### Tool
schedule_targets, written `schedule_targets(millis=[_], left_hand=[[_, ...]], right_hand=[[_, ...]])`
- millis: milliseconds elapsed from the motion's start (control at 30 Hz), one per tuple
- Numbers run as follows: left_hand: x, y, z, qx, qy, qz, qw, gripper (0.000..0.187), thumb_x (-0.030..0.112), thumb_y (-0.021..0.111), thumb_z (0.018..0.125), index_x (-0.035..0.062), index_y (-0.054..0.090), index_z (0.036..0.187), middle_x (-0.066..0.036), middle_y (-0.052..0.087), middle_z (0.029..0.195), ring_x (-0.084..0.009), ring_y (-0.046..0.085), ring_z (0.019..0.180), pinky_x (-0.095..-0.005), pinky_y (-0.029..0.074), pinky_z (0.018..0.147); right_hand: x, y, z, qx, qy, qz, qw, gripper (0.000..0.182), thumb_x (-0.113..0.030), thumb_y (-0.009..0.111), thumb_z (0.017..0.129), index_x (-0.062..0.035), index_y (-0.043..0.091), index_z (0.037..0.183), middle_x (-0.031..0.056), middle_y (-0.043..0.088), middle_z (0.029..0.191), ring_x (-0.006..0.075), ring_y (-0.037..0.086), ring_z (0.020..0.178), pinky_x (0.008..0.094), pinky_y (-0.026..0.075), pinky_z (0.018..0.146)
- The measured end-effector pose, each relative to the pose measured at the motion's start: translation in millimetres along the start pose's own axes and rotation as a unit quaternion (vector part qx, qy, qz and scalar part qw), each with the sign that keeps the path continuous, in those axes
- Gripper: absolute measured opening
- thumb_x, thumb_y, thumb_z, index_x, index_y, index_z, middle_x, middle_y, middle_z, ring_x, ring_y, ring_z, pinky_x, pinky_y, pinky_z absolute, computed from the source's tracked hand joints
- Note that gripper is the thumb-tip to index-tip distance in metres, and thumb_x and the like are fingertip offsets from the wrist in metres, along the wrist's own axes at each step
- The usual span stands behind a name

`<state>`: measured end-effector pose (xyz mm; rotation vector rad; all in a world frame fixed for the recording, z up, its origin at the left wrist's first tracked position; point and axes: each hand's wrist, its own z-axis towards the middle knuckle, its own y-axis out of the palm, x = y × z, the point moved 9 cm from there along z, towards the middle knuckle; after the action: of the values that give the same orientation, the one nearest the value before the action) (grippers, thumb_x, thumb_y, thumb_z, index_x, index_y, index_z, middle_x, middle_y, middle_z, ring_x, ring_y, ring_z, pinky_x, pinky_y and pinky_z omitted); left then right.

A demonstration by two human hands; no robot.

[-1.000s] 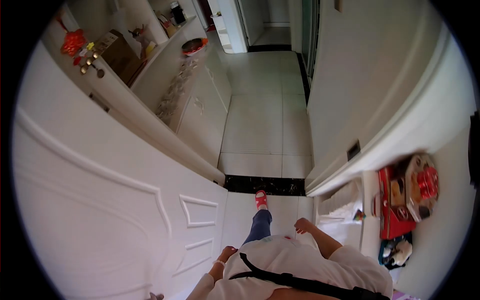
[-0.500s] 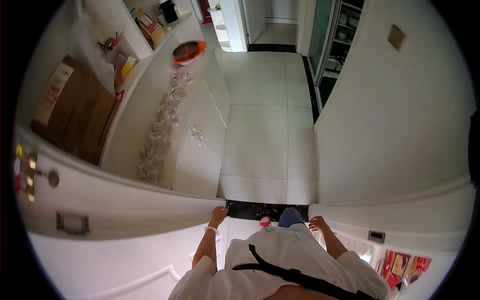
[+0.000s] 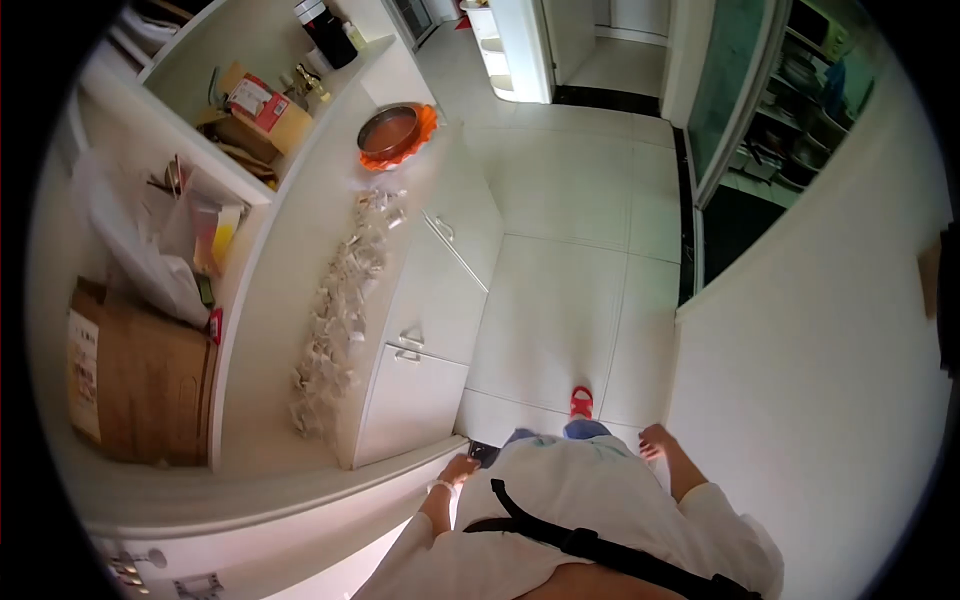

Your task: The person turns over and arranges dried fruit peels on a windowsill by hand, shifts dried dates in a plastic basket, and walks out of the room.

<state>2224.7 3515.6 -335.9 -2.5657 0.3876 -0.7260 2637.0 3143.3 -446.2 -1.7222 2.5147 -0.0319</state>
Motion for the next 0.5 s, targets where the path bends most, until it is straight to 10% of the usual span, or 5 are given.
schedule_targets(millis=[67, 167, 267, 500], left_hand=[[20.2, -14.9, 46.8, 0.022, 0.064, 0.318, 0.946, 0.018, 0.028, 0.063, 0.086, 0.0116, 0.069, 0.084, -0.019, 0.068, 0.084, -0.0351, 0.069, 0.084, -0.0458, 0.056, 0.072], [86.7, -90.2, 73.5, 0.207, 0.185, 0.211, 0.937, 0.019, 0.026, 0.067, 0.082, 0.0073, 0.067, 0.081, -0.018, 0.069, 0.086, -0.0347, 0.069, 0.083, -0.0459, 0.056, 0.072], [117.8, -142.2, 115.2, 0.152, -0.032, -0.189, 0.970, 0.029, 0.026, 0.061, 0.088, 0.0012, 0.072, 0.096, -0.011, 0.071, 0.079, -0.0197, 0.071, 0.070, -0.0317, 0.057, 0.062], [162.8, -221.9, 256.4, 0.129, 0.189, 0.145, 0.963, 0.030, 0.032, 0.064, 0.091, 0.0046, 0.070, 0.101, -0.008, 0.071, 0.080, -0.0229, 0.072, 0.071, -0.0378, 0.058, 0.061]], right_hand=[[-70.6, -52.9, -7.9, 0.019, -0.066, 0.032, 0.997, 0.022, -0.026, 0.060, 0.094, -0.0033, 0.060, 0.094, 0.0135, 0.065, 0.075, 0.0250, 0.062, 0.055, 0.0440, 0.056, 0.054], [-186.6, -119.7, -35.3, 0.126, -0.182, 0.054, 0.974, 0.009, -0.015, 0.060, 0.090, -0.0064, 0.060, 0.088, 0.0124, 0.064, 0.069, 0.0217, 0.061, 0.052, 0.0391, 0.053, 0.046], [-281.8, -149.1, -34.2, 0.135, -0.277, 0.075, 0.948, 0.012, -0.018, 0.059, 0.090, -0.0063, 0.062, 0.090, 0.0113, 0.067, 0.076, 0.0215, 0.066, 0.060, 0.0391, 0.055, 0.050], [-367.3, -152.0, -7.5, 0.048, -0.254, 0.143, 0.955, 0.018, -0.022, 0.062, 0.091, -0.0049, 0.062, 0.095, 0.0125, 0.068, 0.083, 0.0231, 0.068, 0.067, 0.0385, 0.056, 0.055]])
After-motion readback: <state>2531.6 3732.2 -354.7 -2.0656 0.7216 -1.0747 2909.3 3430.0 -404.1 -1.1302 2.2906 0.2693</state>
